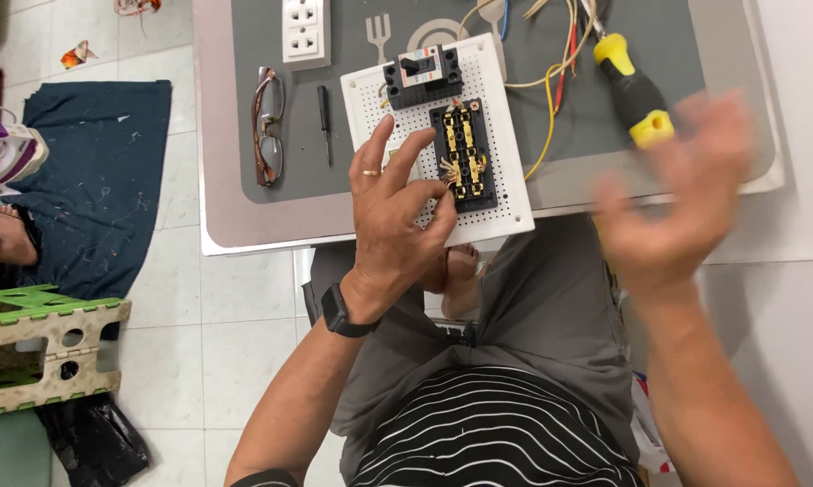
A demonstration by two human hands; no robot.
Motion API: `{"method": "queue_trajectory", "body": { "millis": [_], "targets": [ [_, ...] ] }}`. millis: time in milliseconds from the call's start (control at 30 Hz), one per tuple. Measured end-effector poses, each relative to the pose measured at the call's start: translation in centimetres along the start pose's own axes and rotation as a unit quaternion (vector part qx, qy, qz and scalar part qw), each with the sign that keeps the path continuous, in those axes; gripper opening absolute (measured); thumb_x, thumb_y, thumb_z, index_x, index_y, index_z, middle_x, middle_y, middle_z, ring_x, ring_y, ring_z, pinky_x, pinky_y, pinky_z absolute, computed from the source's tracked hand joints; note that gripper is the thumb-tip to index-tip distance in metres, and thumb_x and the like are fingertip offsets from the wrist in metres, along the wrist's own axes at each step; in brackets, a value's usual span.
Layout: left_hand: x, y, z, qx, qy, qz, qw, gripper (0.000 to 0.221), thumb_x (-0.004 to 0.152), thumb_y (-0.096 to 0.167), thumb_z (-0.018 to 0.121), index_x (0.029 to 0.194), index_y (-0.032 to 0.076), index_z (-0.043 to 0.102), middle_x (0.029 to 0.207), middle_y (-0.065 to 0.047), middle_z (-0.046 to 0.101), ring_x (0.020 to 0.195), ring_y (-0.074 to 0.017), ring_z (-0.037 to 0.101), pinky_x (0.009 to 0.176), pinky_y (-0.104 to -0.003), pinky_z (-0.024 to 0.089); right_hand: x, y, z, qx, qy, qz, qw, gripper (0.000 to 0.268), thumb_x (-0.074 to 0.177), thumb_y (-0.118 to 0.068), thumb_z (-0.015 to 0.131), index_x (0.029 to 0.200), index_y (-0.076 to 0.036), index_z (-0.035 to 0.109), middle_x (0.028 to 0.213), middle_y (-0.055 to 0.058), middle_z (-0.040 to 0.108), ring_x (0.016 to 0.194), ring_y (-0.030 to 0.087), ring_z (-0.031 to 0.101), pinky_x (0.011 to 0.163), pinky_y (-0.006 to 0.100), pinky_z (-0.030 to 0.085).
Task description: Installing and wiring a circuit breaker onto an electrical mounting board with power sockets.
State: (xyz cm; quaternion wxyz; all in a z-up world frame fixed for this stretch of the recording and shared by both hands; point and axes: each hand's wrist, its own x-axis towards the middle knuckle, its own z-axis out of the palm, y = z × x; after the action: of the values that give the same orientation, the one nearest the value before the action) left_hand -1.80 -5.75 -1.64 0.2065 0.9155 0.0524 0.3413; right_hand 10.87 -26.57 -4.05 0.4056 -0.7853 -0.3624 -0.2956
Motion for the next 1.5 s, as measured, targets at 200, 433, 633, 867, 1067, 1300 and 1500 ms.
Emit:
{"method": "queue_trajectory", "body": {
  "millis": [200, 433, 633, 867, 1067, 1300, 1500],
  "targets": [
    [-0.1, 0.3, 0.1, 0.010, -0.004, -0.048, 0.999, 0.020, 0.079, 0.010, 0.073, 0.097, 0.005, 0.066, 0.137, -0.013, 0.049, 0.142, -0.0379, 0.024, 0.114, -0.054, 0.029, -1.9, -3.4, 1.6, 0.047, -0.133, -0.108, 0.984, 0.033, 0.079, -0.022, 0.085, 0.105, -0.005, 0.073, 0.128, 0.011, 0.063, 0.133, 0.034, 0.045, 0.113, 0.051, 0.031],
    [-0.5, -0.9, 1.1, 0.028, -0.005, -0.028, 0.999, 0.004, 0.083, 0.009, 0.075, 0.087, 0.009, 0.076, 0.130, -0.012, 0.059, 0.140, -0.0441, 0.027, 0.110, -0.060, 0.027, -3.6, -2.5, 4.3, 0.121, -0.056, -0.140, 0.981, 0.021, 0.086, -0.027, 0.079, 0.102, -0.014, 0.075, 0.121, 0.010, 0.070, 0.116, 0.039, 0.062, 0.105, 0.054, 0.034],
    [-0.5, -0.4, 1.1, 0.009, 0.014, -0.010, 1.000, 0.004, 0.083, 0.004, 0.075, 0.086, 0.006, 0.076, 0.133, -0.012, 0.058, 0.140, -0.0451, 0.028, 0.110, -0.060, 0.029, -3.8, -2.4, 4.8, 0.150, -0.035, -0.133, 0.979, 0.019, 0.087, -0.025, 0.078, 0.102, -0.014, 0.076, 0.119, 0.012, 0.071, 0.112, 0.039, 0.064, 0.105, 0.055, 0.034],
    [0.3, 0.8, 1.5, -0.020, 0.024, -0.035, 0.999, 0.008, 0.083, 0.005, 0.069, 0.077, 0.007, 0.074, 0.135, -0.012, 0.057, 0.142, -0.0415, 0.026, 0.114, -0.057, 0.025, -3.2, -2.5, 4.5, 0.133, -0.048, -0.153, 0.978, 0.017, 0.088, -0.026, 0.077, 0.097, -0.013, 0.075, 0.114, 0.010, 0.071, 0.112, 0.036, 0.064, 0.105, 0.053, 0.034],
    [2.0, -0.1, 0.7, -0.063, -0.002, -0.089, 0.994, 0.009, 0.082, 0.005, 0.064, 0.075, 0.006, 0.070, 0.124, -0.017, 0.062, 0.136, -0.0456, 0.033, 0.112, -0.067, 0.022, -2.8, -2.3, 4.9, 0.082, -0.048, -0.189, 0.977, 0.012, 0.086, -0.022, 0.078, 0.096, -0.016, 0.075, 0.108, 0.008, 0.071, 0.112, 0.033, 0.065, 0.104, 0.052, 0.038],
    [4.3, -2.1, -1.5, -0.051, -0.074, -0.082, 0.993, 0.009, 0.081, 0.004, 0.064, 0.077, 0.005, 0.072, 0.124, -0.018, 0.063, 0.135, -0.0422, 0.035, 0.114, -0.051, 0.029, -2.1, -3.3, 2.9, 0.069, -0.172, -0.129, 0.974, 0.024, 0.079, -0.011, 0.080, 0.102, -0.013, 0.075, 0.115, 0.004, 0.068, 0.125, 0.026, 0.055, 0.112, 0.046, 0.032],
    [4.2, -0.5, -2.9, -0.007, -0.135, 0.000, 0.991, 0.016, 0.082, 0.014, 0.074, 0.096, 0.008, 0.072, 0.136, -0.010, 0.050, 0.140, -0.0400, 0.019, 0.117, -0.055, 0.026, -2.1, -3.4, 3.0, 0.068, -0.167, -0.124, 0.976, 0.022, 0.080, -0.011, 0.080, 0.101, -0.013, 0.075, 0.116, 0.004, 0.067, 0.125, 0.025, 0.053, 0.110, 0.045, 0.035]
  ]
}}
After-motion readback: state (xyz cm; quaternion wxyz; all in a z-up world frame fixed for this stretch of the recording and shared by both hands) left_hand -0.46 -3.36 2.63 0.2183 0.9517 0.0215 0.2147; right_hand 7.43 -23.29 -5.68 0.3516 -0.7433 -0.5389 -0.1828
